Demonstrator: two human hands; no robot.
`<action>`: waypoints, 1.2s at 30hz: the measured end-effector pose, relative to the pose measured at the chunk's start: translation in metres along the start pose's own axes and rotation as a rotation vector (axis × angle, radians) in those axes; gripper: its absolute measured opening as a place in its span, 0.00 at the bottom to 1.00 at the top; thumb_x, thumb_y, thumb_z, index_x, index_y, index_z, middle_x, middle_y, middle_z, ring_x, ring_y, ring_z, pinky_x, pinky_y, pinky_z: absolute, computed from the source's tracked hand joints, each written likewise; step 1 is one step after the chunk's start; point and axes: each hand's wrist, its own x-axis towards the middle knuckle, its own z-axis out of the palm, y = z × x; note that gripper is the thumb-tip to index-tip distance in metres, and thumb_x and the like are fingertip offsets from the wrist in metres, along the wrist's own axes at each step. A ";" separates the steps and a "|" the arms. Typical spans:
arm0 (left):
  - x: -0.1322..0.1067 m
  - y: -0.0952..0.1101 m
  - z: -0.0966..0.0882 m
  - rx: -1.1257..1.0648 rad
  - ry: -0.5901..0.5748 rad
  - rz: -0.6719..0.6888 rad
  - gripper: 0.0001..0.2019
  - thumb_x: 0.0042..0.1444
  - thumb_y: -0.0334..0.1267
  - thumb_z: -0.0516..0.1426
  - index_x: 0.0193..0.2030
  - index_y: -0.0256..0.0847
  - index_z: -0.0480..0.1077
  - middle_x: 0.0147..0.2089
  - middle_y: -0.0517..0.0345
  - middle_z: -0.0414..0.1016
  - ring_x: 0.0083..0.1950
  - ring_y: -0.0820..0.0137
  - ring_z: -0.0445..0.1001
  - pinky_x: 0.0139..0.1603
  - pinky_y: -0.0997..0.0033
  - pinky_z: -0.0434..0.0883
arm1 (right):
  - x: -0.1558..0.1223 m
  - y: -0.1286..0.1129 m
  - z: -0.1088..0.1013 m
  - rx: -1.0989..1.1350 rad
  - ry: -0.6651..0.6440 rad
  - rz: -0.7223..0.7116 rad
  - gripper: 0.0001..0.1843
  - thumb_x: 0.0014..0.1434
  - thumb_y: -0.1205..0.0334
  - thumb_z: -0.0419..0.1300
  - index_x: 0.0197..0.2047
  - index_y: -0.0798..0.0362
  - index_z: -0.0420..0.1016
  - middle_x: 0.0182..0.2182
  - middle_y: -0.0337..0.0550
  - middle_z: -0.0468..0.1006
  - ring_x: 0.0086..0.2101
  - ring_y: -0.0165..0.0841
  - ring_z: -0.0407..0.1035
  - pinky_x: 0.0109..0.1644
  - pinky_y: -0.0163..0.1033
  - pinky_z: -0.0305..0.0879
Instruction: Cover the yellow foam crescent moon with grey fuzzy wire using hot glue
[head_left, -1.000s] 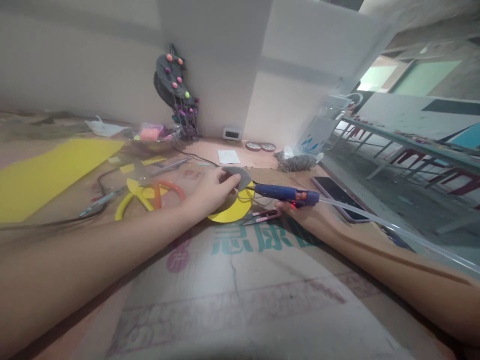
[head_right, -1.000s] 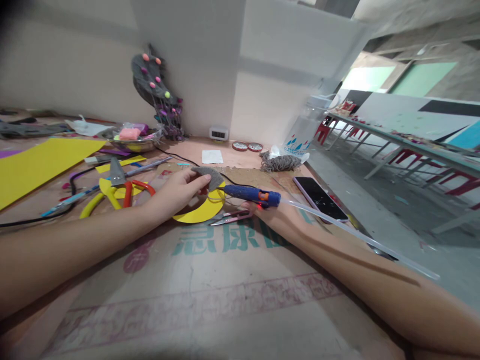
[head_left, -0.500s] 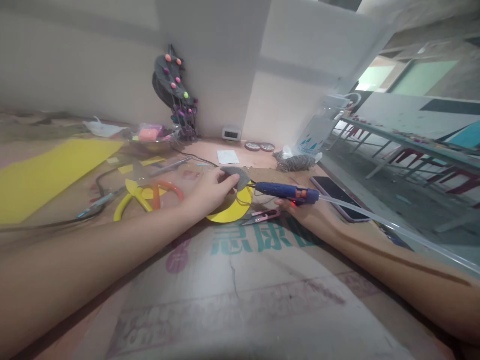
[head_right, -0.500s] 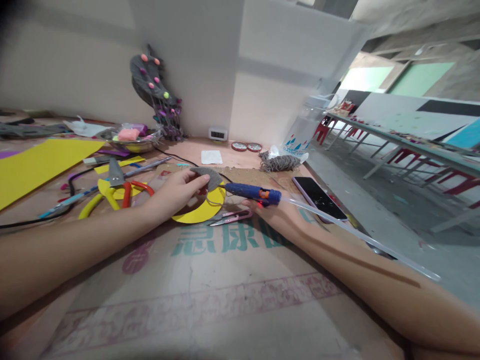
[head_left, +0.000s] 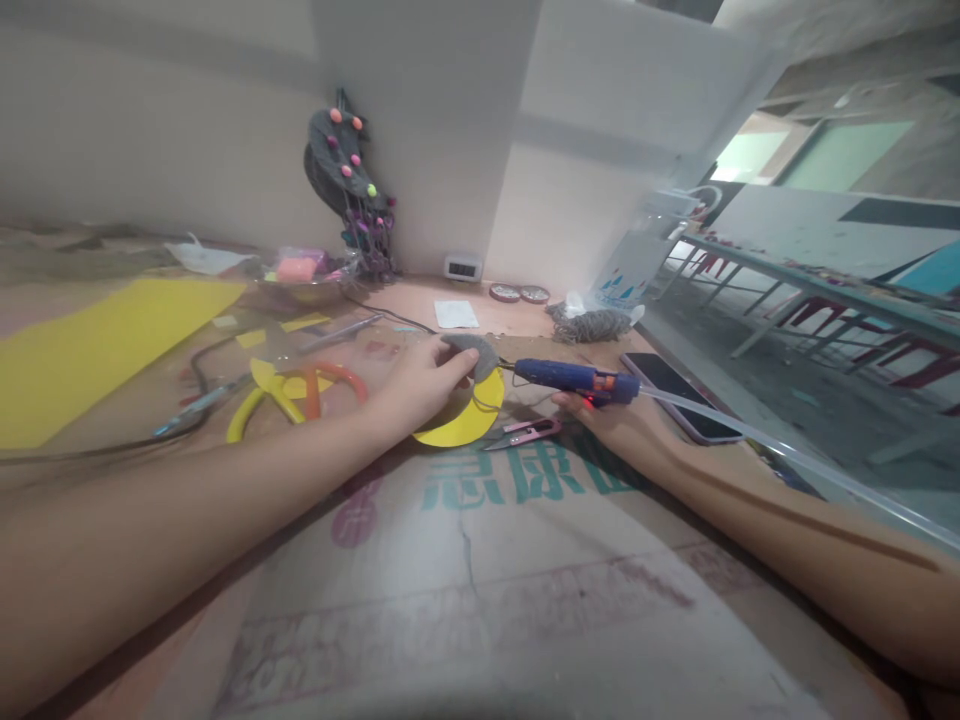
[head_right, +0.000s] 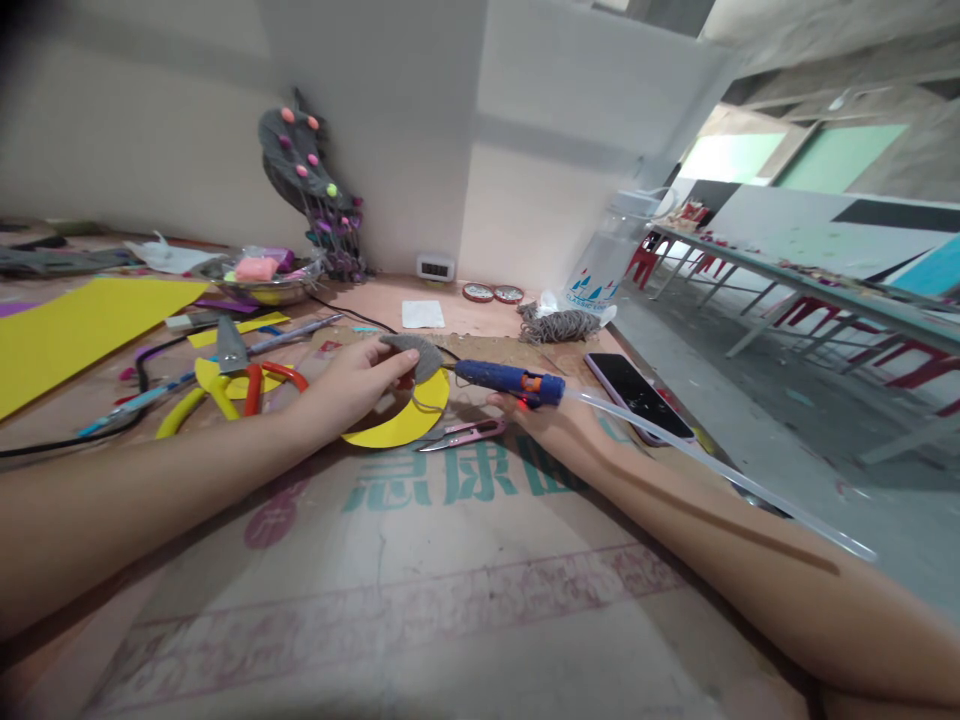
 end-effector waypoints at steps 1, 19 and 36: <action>0.000 0.000 0.000 0.001 0.001 -0.004 0.11 0.56 0.45 0.56 0.31 0.40 0.71 0.21 0.63 0.70 0.25 0.71 0.68 0.29 0.72 0.64 | 0.000 0.000 0.000 0.003 -0.001 0.007 0.16 0.56 0.48 0.64 0.44 0.46 0.78 0.37 0.43 0.82 0.40 0.47 0.77 0.45 0.50 0.75; 0.001 -0.002 0.000 -0.008 -0.010 0.006 0.10 0.57 0.43 0.56 0.31 0.39 0.71 0.19 0.63 0.68 0.21 0.73 0.65 0.26 0.73 0.62 | 0.004 -0.012 -0.001 0.143 -0.003 0.090 0.13 0.52 0.50 0.67 0.37 0.48 0.79 0.38 0.46 0.83 0.40 0.47 0.77 0.45 0.49 0.75; 0.001 -0.003 0.002 -0.065 -0.030 0.019 0.11 0.56 0.45 0.57 0.34 0.39 0.72 0.24 0.60 0.72 0.28 0.70 0.71 0.32 0.71 0.67 | 0.016 0.001 -0.008 0.420 -0.103 0.052 0.26 0.62 0.40 0.52 0.27 0.52 0.74 0.26 0.44 0.78 0.28 0.35 0.71 0.36 0.40 0.68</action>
